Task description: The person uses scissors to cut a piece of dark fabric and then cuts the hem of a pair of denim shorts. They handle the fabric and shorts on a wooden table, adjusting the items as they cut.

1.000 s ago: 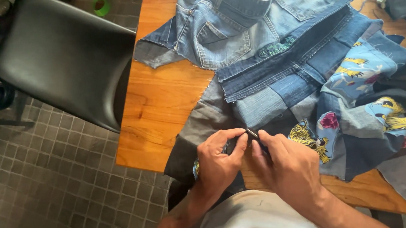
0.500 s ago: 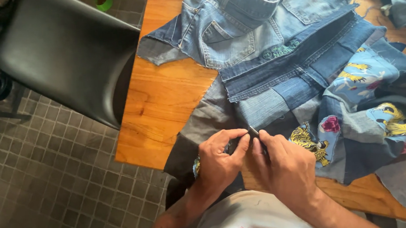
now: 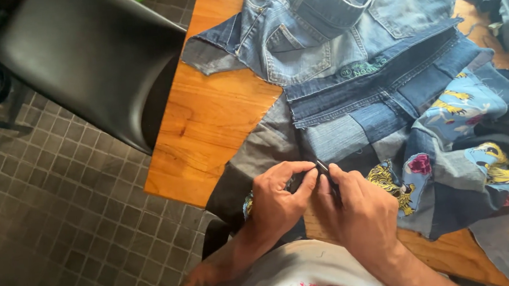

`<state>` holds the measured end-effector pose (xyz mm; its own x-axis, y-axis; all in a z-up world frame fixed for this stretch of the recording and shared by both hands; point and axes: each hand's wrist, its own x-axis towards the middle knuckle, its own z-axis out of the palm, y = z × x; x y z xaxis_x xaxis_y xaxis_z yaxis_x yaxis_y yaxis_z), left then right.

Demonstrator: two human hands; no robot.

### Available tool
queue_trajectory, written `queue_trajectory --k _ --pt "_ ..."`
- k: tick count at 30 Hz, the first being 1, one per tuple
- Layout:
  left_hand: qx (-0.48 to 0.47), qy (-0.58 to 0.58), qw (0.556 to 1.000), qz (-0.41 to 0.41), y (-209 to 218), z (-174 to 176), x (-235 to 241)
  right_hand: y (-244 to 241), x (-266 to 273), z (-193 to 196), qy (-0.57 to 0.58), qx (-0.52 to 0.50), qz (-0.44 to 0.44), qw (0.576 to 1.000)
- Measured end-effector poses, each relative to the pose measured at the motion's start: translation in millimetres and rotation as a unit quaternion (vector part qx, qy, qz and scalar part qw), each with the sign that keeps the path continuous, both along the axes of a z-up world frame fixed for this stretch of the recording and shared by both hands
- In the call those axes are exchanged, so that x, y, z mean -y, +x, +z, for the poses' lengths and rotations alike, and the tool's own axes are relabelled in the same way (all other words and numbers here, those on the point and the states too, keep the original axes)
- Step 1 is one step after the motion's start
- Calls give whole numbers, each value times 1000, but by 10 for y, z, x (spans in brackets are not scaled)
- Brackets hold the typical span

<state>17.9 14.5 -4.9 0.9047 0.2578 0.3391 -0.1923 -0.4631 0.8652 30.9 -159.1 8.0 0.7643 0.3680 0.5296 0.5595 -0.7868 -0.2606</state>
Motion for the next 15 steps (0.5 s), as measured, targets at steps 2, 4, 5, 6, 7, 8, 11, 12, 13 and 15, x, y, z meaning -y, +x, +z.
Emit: queue_trajectory --k 2,4,5,6,7,8,11,12,13,15 --pt "0 4 1000 1 -2 -16 -10 -9 -1 -5 -9 3 -6 1000" --pt "0 8 1000 1 5 -28 -12 -11 -1 -2 -19 7 -11 1000" --pt "1 10 1000 1 4 -28 -14 -11 -6 4 -19 4 -16 1000" --pt "2 12 1000 1 2 -28 -16 -12 -10 10 -19 2 -20 1000" --pt "2 12 1000 1 0 -36 -21 -4 -16 -14 -20 1 -19 1000" --pt "0 10 1000 0 0 -45 -22 5 -20 -38 -22 -2 -22 1000" --pt "3 9 1000 -4 3 -43 -22 28 -39 -60 -22 3 -21 1000" --pt "8 9 1000 -5 3 -37 -25 36 -51 -59 -19 11 -15 1000" --pt "7 8 1000 -5 -9 -42 -22 28 -49 -53 -21 10 -15 1000" --pt "9 8 1000 1 -3 -47 -32 40 -59 -39 -5 8 -8 1000"
